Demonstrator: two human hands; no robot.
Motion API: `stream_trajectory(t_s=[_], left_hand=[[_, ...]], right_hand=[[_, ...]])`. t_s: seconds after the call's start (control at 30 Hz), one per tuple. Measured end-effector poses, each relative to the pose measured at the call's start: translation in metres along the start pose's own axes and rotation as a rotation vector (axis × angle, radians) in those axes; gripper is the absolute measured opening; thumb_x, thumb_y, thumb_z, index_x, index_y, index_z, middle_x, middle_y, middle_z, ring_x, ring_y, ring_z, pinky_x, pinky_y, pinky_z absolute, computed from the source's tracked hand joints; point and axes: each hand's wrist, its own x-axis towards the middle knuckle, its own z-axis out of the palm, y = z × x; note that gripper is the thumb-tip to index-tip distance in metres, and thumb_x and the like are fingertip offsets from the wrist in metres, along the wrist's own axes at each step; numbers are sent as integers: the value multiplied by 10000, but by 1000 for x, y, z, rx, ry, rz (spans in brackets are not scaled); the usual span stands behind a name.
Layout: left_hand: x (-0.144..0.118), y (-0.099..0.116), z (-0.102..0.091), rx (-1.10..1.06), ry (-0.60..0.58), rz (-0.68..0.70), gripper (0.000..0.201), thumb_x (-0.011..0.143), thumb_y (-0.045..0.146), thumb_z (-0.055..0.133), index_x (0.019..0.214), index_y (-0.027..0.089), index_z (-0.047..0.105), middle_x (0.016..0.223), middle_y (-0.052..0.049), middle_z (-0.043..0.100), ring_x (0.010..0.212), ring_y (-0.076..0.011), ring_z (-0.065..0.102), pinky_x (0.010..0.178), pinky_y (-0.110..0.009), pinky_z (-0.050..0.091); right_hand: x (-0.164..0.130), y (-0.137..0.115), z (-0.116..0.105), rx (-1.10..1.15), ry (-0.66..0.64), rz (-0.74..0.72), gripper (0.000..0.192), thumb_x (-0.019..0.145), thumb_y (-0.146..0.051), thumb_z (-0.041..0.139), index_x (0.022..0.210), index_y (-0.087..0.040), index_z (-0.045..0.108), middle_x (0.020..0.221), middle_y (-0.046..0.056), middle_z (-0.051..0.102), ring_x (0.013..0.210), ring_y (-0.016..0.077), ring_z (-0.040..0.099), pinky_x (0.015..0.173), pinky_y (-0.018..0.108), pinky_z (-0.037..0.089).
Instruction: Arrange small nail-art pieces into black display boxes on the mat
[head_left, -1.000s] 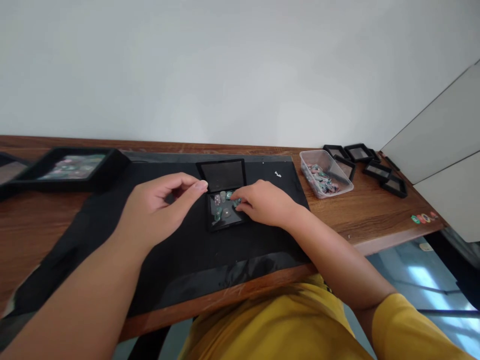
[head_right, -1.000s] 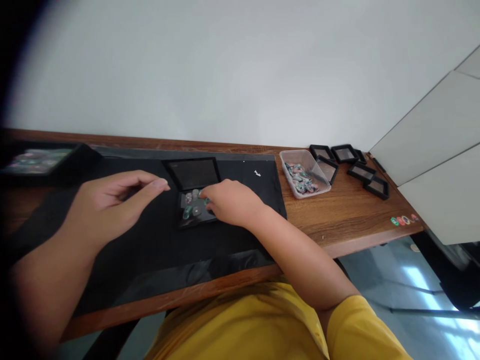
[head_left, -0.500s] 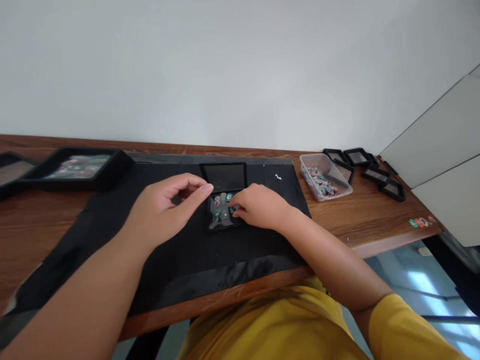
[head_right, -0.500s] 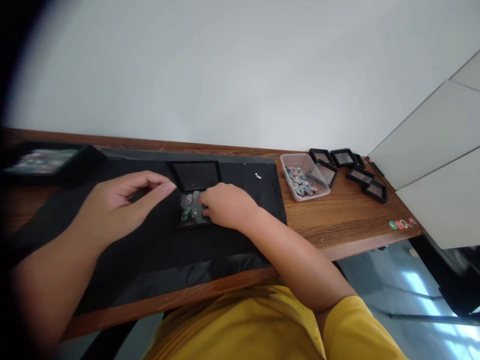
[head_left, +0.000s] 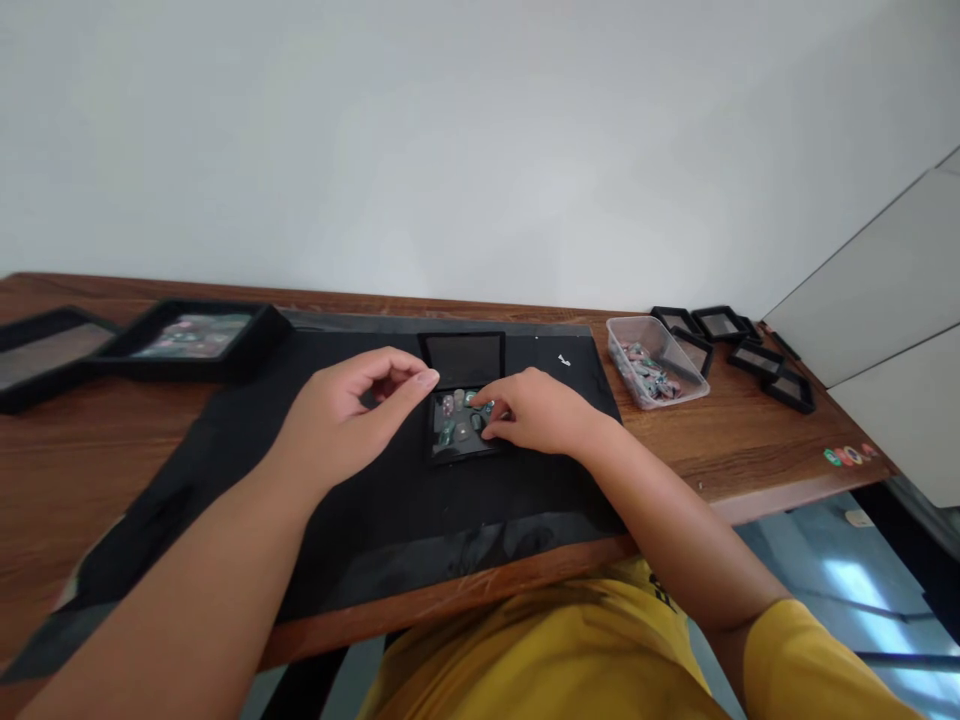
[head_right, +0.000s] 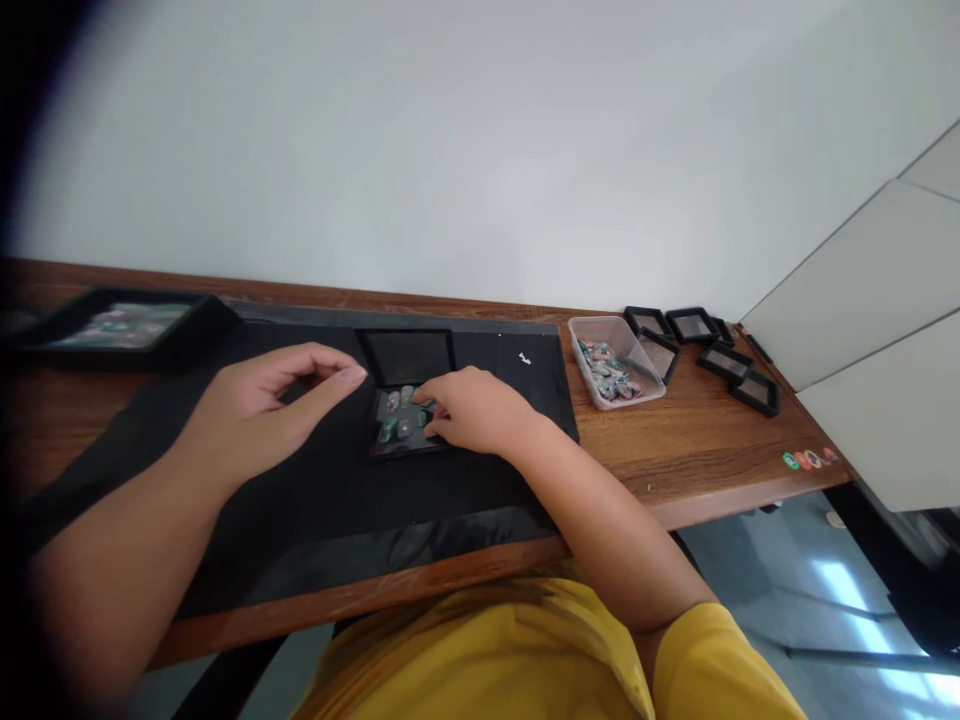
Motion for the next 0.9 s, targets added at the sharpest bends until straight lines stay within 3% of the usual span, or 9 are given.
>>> stream_trajectory(t_s=[0.1,0.23,0.4,0.5,0.6,0.8,0.9], left_hand=[[-1,2,0,3,-6,26,334,836,543,621,766,230,715,696,16,700,628,-147,560,623,-267,467],[-3,3,4,1,-40,103,305,862,505,619,755,234,710,670,17,679,622,-150,564,600,-267,460],[-8,4,17,-21,-10,294,202,877,446,687,924,253,720,743,14,689,694,-178,619,691,-306,529],[-10,6,24,-29,62,411,221,875,430,740,1042,289,712,869,-8,729,811,-211,673,808,-360,563],[-9,6,27,-3,82,447,166,893,427,741,1029,332,729,957,-27,755,902,-244,696,889,-415,563],[-7,4,29,-37,128,493,34,904,345,777,913,377,774,913,-8,725,863,-236,686,849,-415,555],[-8,5,28,-43,169,492,101,922,312,773,843,373,769,905,7,724,858,-221,684,839,-399,550]], right_hand=[[-5,8,1,174,65,-11,282,878,-64,814,1146,-154,808,907,52,830,794,156,766,789,264,542],[-9,14,9,509,255,-90,182,928,-139,772,1104,-174,798,945,43,838,809,143,786,803,260,597],[-2,12,27,918,367,-113,315,949,-317,776,1240,-197,771,1026,57,852,878,181,824,872,322,668],[4,10,36,1032,330,-64,379,935,-310,799,1297,-211,749,1015,50,856,948,202,831,932,357,670],[8,9,42,1171,230,-47,453,936,-274,804,1373,-210,706,995,49,856,1006,212,832,949,363,669],[6,7,35,1339,63,13,476,976,-265,774,1434,-212,657,1039,50,856,1005,175,826,953,336,664],[4,7,29,1401,27,68,447,1020,-247,715,1459,-219,637,1016,31,850,967,145,823,982,328,650]])
